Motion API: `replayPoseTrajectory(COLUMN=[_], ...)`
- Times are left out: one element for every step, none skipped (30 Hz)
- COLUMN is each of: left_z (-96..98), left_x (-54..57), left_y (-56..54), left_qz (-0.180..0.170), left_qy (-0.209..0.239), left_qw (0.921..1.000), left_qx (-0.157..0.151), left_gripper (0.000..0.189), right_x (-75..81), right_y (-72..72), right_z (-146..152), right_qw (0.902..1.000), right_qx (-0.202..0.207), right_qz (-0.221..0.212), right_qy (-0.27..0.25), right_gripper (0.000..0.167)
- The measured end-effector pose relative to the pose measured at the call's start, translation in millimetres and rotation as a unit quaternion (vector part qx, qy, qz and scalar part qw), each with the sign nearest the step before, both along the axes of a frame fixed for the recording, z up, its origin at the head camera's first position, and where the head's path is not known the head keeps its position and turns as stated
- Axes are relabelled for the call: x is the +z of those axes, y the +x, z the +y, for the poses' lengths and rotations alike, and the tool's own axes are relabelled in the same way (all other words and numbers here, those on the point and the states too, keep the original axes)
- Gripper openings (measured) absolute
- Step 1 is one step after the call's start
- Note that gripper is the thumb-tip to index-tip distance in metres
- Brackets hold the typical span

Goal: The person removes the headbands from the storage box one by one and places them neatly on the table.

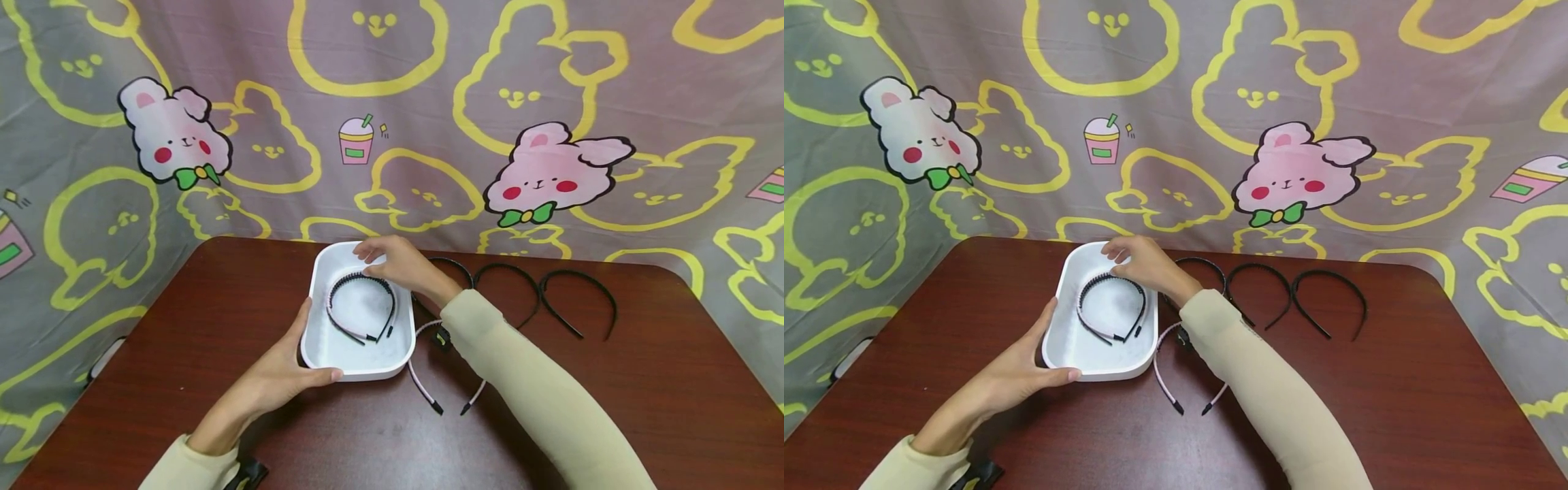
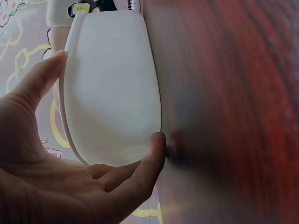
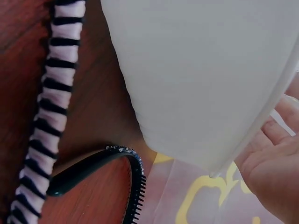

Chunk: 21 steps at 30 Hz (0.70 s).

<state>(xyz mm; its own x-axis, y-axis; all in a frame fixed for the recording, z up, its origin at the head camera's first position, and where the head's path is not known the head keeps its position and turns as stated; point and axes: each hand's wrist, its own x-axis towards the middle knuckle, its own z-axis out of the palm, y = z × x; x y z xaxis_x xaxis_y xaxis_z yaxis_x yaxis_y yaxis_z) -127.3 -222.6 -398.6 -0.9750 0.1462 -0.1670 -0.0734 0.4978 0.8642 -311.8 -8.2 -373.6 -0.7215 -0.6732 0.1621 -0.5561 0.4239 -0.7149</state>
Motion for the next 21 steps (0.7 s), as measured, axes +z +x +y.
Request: replayPoseTrajectory(left_z=[-0.1,-0.2,-0.3,-0.3,-0.3,-0.4,-0.5,-0.6,-0.8,-1.0,-1.2,-1.4,-1.5,-1.6,-1.7,-1.6,-1.4,-1.3,-1.2,-1.2,-1.1], left_x=[-0.2,-0.1,-0.1,-0.3,-0.3,-0.4,-0.3,-0.3,-0.5,-0.9,-0.9,-1.2,-1.4,-1.6,-1.8,-1.7,-1.6,-1.6,-1.6,-1.5,-1.5], left_y=[-0.1,-0.2,-0.3,-0.3,-0.4,-0.5,-0.5,-0.4,-0.6,-0.8,-0.8,-0.8,-0.8,-0.8,-0.9,-0.9,-0.7,-0.7,-0.8,-0.8,-0.9], left_qz=[0.002,0.003,0.004,0.007,0.008,0.008,0.007,0.005,0.005,0.005,0.004,0.004,0.005,0.006,0.006,0.006,0.006,0.006,0.006,0.007,0.007], left_qy=[0.002,0.0,-0.001,0.001,0.0,0.002,0.0,-0.002,-0.001,0.001,-0.002,-0.001,0.0,0.002,0.004,0.004,0.003,0.003,0.003,0.003,0.002], left_qw=[1.0,1.0,1.0,1.0,1.0,1.0,1.0,1.0,1.0,1.0,1.0,1.0,1.0,1.0,1.0,1.0,1.0,1.0,1.0,1.0,1.0], left_qx=[-0.001,-0.001,-0.001,-0.002,-0.002,-0.003,-0.003,-0.003,-0.003,-0.003,-0.002,-0.002,-0.002,-0.002,-0.002,-0.002,-0.003,-0.003,-0.003,-0.004,-0.004], left_gripper=[0.133,0.133,0.133,0.133,0.133,0.133,0.133,0.133,0.133,0.133,0.133,0.133,0.133,0.133,0.133,0.133,0.133,0.133,0.133,0.133,0.133], right_x=[0.0,-0.1,-0.4,-0.7,-1.3,-2.0,-2.6,-2.7,-3.2,-3.6,-4.1,-4.1,-4.2,-4.1,-4.9,-5.0,-5.0,-4.9,-5.3,-5.4,-5.6], right_y=[-1.1,-2.0,-3.1,-4.1,-5.2,-6.3,-7.2,-7.8,-8.5,-9.2,-9.8,-10.2,-10.6,-10.9,-11.8,-12.3,-12.7,-13.2,-13.9,-14.3,-14.7], right_z=[-1.7,-3.3,-4.7,-6.0,-7.2,-8.4,-9.4,-10.6,-11.6,-12.7,-13.8,-14.8,-15.8,-16.7,-17.3,-18.0,-18.5,-18.7,-19.1,-19.2,-19.4], right_qw=[1.0,0.9999,0.9998,0.9997,0.9996,0.9995,0.9993,0.9992,0.999,0.9988,0.9987,0.9985,0.9983,0.9981,0.998,0.9979,0.9977,0.9976,0.9974,0.9973,0.9972], right_qx=[0.003,0.005,0.008,0.01,0.013,0.015,0.016,0.016,0.016,0.015,0.014,0.012,0.011,0.009,0.008,0.007,0.006,0.004,0.004,0.003,0.003], right_qz=[-0.003,-0.006,-0.01,-0.012,-0.013,-0.015,-0.018,-0.02,-0.022,-0.023,-0.026,-0.029,-0.031,-0.034,-0.037,-0.04,-0.043,-0.044,-0.046,-0.047,-0.046], right_qy=[0.004,0.009,0.012,0.016,0.02,0.024,0.027,0.032,0.035,0.039,0.043,0.045,0.048,0.05,0.05,0.051,0.052,0.053,0.055,0.057,0.059], right_gripper=[0.036,0.037,0.037,0.037,0.037,0.037,0.037,0.037,0.038,0.038,0.038,0.038,0.038,0.038,0.037,0.037,0.036,0.036,0.036,0.035,0.035])
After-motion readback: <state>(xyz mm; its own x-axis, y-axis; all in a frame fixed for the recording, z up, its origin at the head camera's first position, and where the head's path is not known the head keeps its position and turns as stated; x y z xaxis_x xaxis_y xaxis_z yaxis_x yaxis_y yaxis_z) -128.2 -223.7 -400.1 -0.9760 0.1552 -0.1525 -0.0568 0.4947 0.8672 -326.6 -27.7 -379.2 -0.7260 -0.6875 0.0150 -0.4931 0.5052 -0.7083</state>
